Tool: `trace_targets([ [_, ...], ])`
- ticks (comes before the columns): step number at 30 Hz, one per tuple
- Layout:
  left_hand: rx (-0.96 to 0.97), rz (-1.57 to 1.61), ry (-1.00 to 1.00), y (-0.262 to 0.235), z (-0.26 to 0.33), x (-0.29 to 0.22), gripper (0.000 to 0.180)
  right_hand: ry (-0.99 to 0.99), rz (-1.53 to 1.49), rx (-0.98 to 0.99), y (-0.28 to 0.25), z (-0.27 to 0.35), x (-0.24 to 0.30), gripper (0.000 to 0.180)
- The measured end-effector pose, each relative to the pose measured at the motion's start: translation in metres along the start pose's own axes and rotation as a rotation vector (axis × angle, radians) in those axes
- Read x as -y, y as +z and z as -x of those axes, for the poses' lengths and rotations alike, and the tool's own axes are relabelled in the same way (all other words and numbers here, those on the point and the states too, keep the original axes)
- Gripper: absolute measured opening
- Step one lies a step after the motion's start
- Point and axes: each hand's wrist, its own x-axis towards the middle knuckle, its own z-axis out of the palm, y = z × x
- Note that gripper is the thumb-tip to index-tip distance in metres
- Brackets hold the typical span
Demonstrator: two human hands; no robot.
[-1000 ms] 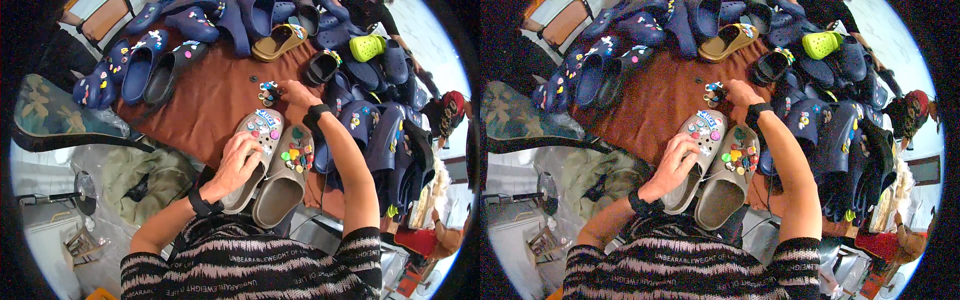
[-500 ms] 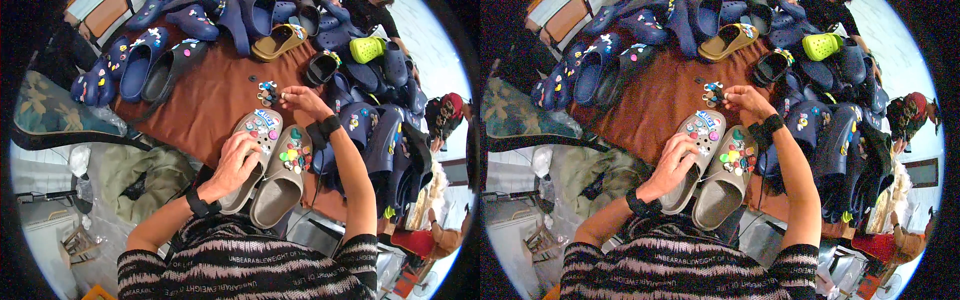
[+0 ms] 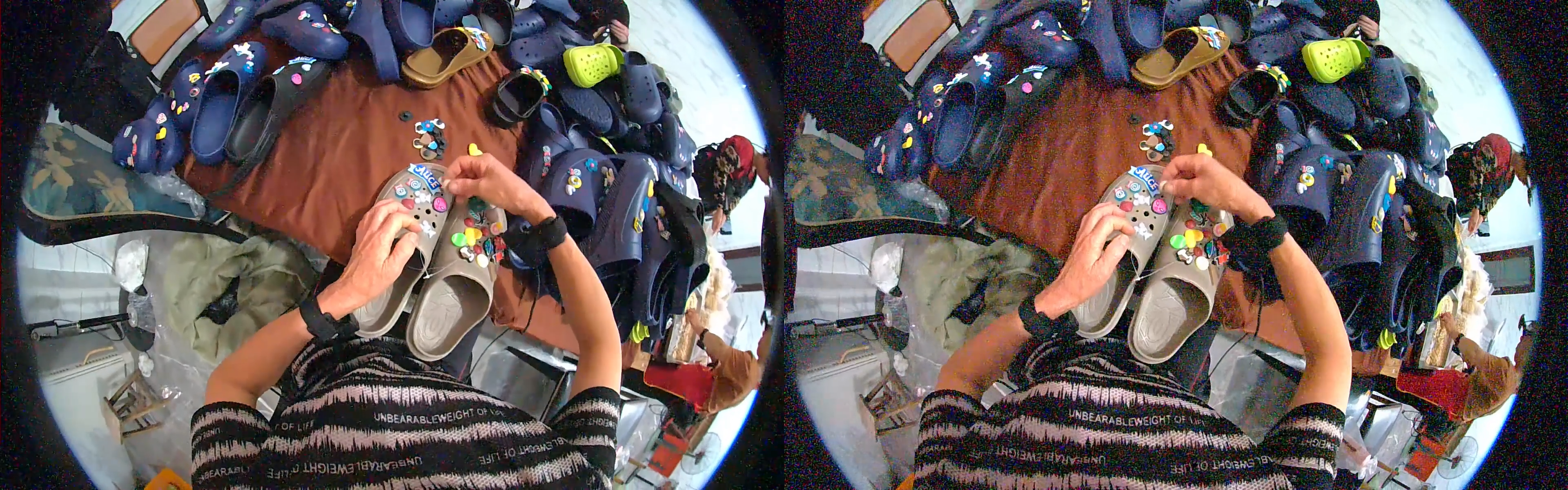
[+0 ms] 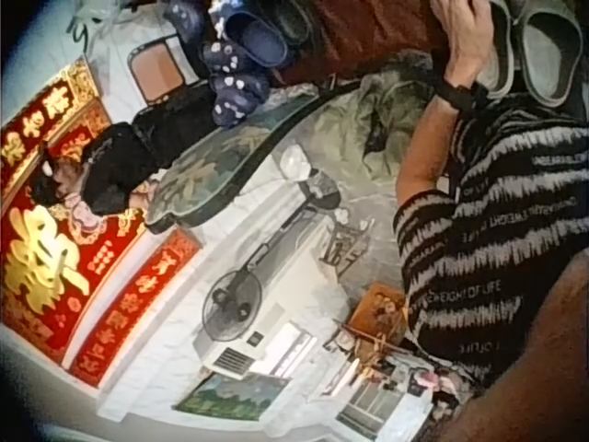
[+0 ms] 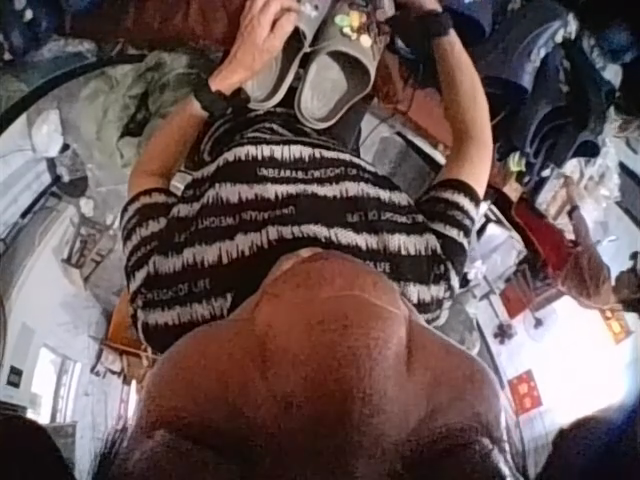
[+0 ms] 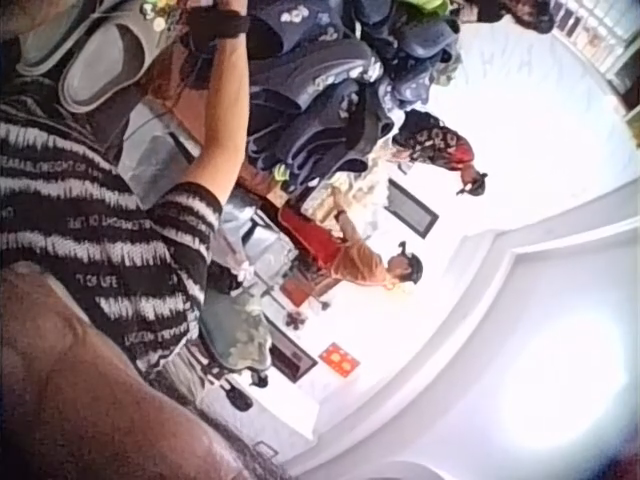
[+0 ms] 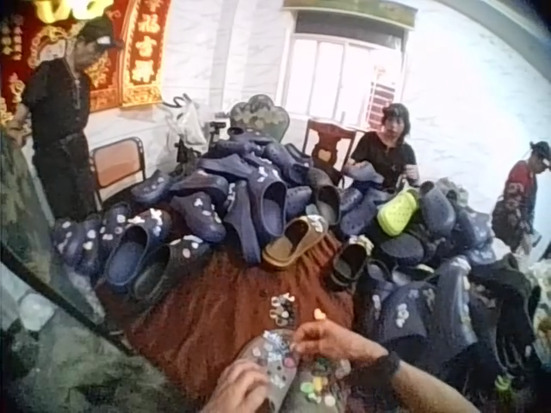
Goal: Attaching decorative charms to the holes of a foam clog shoe.
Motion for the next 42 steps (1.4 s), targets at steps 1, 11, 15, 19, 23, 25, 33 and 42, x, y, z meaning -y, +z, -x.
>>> trace_targets([
  [1,-0.005,0.004,0.005,0.000,0.000,0.000,0.014,0.023,0.077,-0.012,0.007,0.001,0.002,0.011],
  [11,-0.001,-0.002,-0.004,0.001,0.001,0.001,0.013,-0.115,0.457,0.160,0.028,0.014,0.012,0.012],
  [15,-0.012,0.003,0.005,0.001,0.000,0.002,0.014,-0.133,0.508,0.114,0.031,0.015,0.008,0.011],
  [19,-0.007,0.006,-0.002,0.001,0.001,0.002,0.014,-0.076,0.517,0.134,0.030,0.014,0.008,0.015],
  [23,-0.001,-0.007,-0.004,0.002,0.000,0.004,0.014,-0.045,0.546,0.117,0.031,0.009,0.011,0.017],
  [25,-0.018,-0.002,0.005,0.003,0.001,0.005,0.014,-0.007,0.656,0.112,0.033,0.007,0.014,0.021],
  [33,-0.028,-0.022,-0.017,0.006,0.002,0.007,0.012,0.083,0.938,0.061,0.054,0.001,0.029,0.020],
  [42,0.002,-0.054,-0.003,0.005,0.001,0.010,0.011,0.048,1.180,0.036,0.076,-0.011,0.023,0.019],
])
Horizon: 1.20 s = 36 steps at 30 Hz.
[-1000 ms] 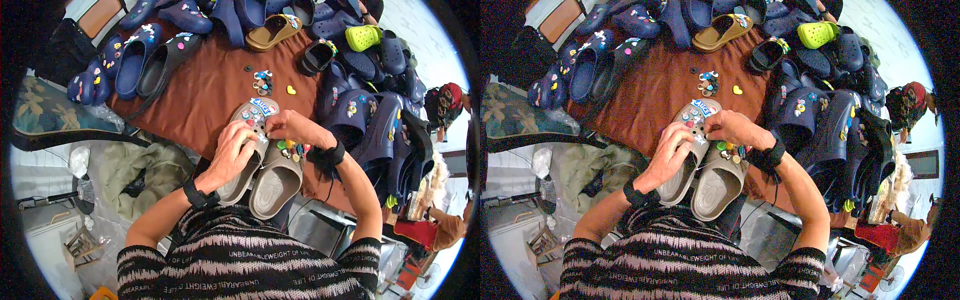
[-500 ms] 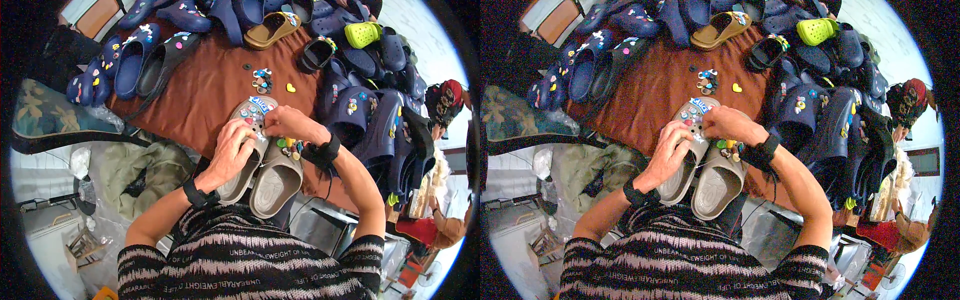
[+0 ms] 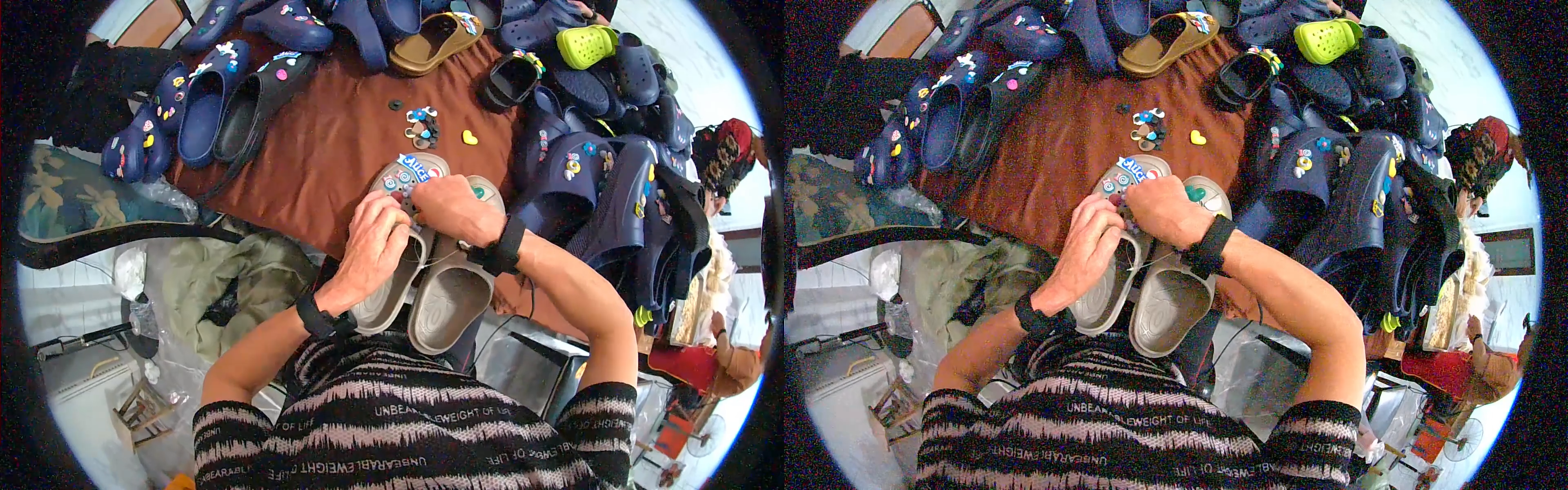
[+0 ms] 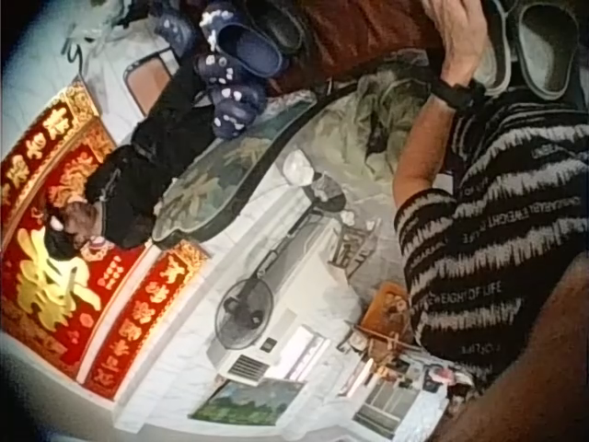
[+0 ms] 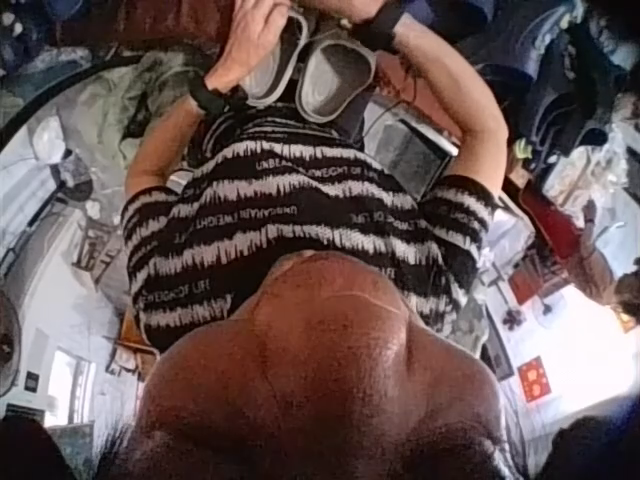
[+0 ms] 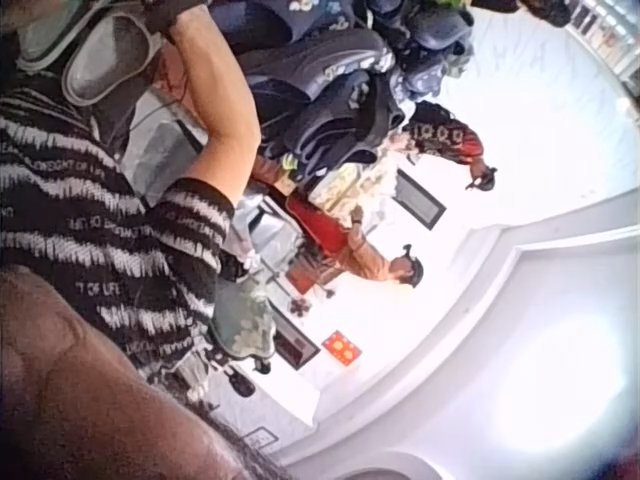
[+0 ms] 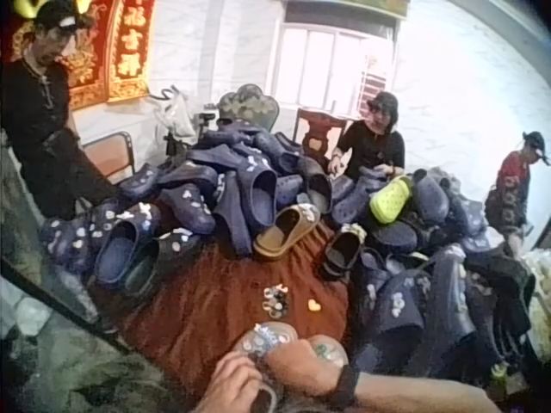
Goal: Attaching decorative charms to the holes of a foam clog shoe.
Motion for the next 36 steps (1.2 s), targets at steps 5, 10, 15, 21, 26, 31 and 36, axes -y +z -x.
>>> trace_targets([
  [5,0.010,-0.062,-0.014,0.004,0.000,0.002,0.011,-0.010,0.103,-0.078,0.004,-0.005,0.013,0.015],
  [10,0.020,-0.048,-0.029,0.002,0.001,0.005,0.009,-0.070,0.204,-0.030,0.006,-0.013,0.020,0.013],
  [15,0.055,-0.018,-0.023,0.000,0.001,0.002,0.010,-0.078,0.124,-0.041,0.006,-0.012,0.014,0.014],
  [21,-0.018,0.092,-0.026,-0.006,0.000,-0.003,0.014,-0.039,-0.198,0.080,-0.025,0.005,-0.026,0.023],
  [26,0.010,0.074,-0.025,-0.006,-0.002,-0.005,0.015,0.171,-0.235,-0.092,-0.035,-0.009,-0.076,0.023],
  [31,-0.037,0.049,0.003,0.000,-0.002,-0.004,0.015,-0.028,-0.406,-0.196,-0.019,-0.050,-0.111,0.023],
  [36,-0.066,0.064,0.017,0.002,-0.001,-0.001,0.014,0.014,-0.249,-0.116,-0.001,-0.084,-0.122,0.026],
])
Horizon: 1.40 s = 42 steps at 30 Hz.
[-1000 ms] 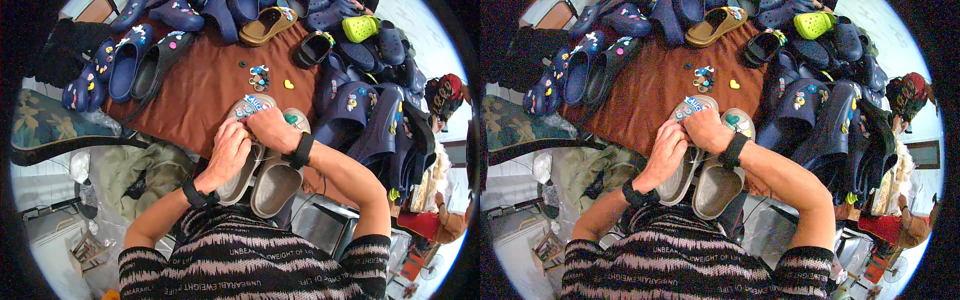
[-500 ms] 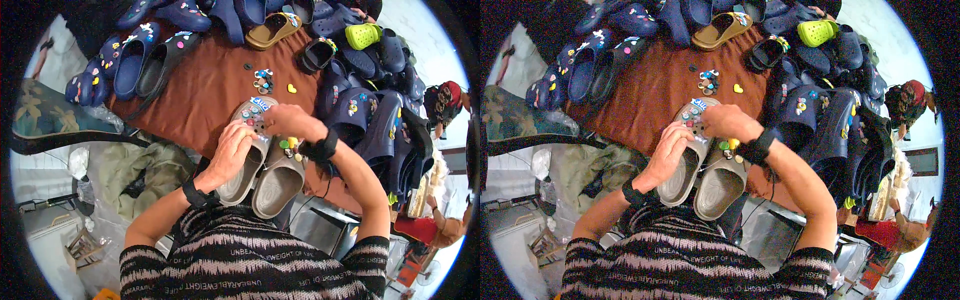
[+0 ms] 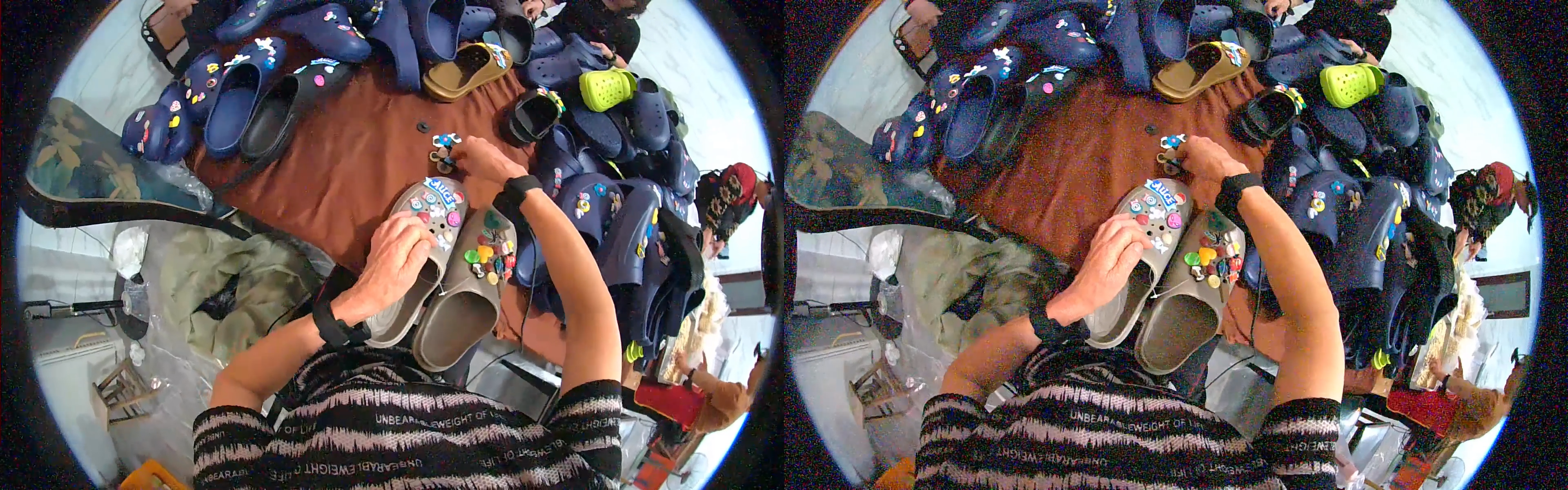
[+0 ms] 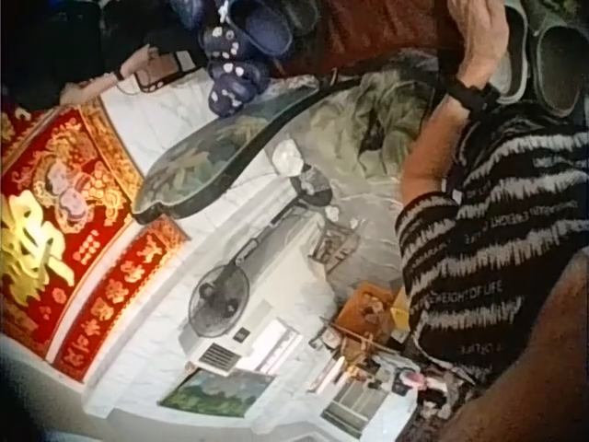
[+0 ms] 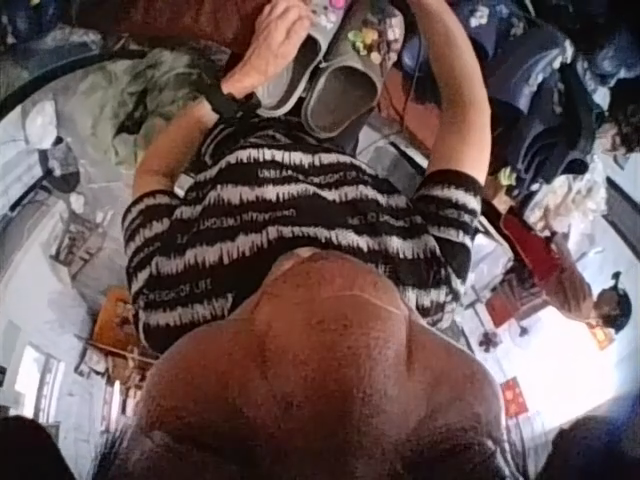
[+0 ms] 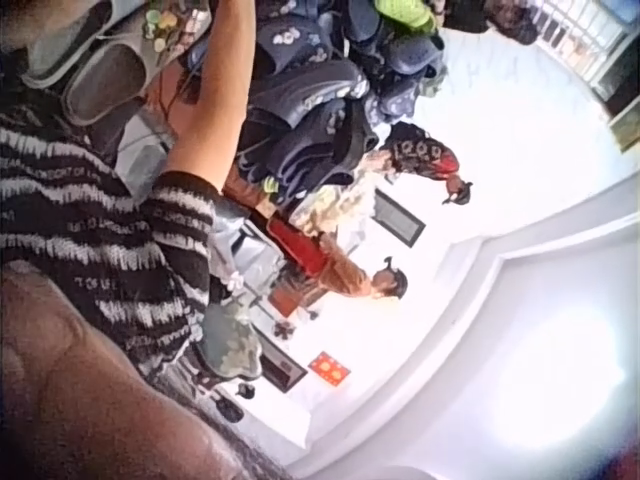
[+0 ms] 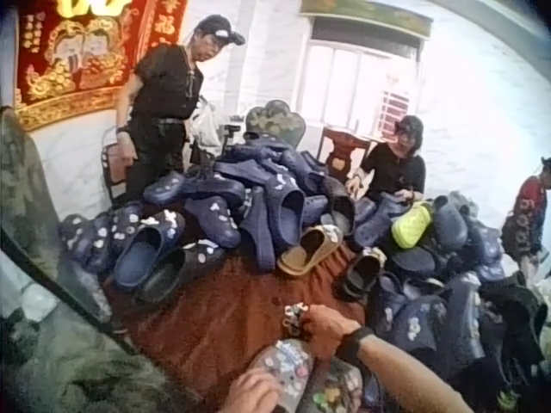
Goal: Attaching decorative charms to the holes of a foam clog shoe.
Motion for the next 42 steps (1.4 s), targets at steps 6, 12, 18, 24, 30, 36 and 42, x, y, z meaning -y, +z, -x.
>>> trace_targets([
  [6,0.009,0.010,-0.003,0.000,0.000,0.000,0.012,0.012,0.153,-0.043,0.019,-0.003,-0.009,0.034],
  [12,0.013,-0.005,-0.006,-0.001,0.000,-0.001,0.013,0.048,-0.309,0.010,0.014,0.002,-0.027,0.022],
  [18,-0.020,-0.042,0.006,0.001,-0.001,-0.005,0.013,0.199,-0.733,0.108,0.012,0.025,-0.051,0.011],
  [24,-0.045,-0.064,0.021,0.002,-0.001,-0.005,0.012,0.360,-0.508,0.057,0.016,0.034,-0.059,0.012],
  [30,-0.032,-0.054,0.019,0.001,-0.002,-0.006,0.012,0.353,-0.738,0.050,0.021,0.041,-0.068,0.014],
  [36,0.021,-0.036,-0.007,-0.001,-0.001,-0.007,0.013,0.333,-0.912,0.113,0.020,0.037,-0.057,0.019],
  [42,-0.003,-0.035,0.004,0.000,-0.002,-0.006,0.013,0.222,-0.570,-0.032,0.010,0.035,-0.029,0.024],
])
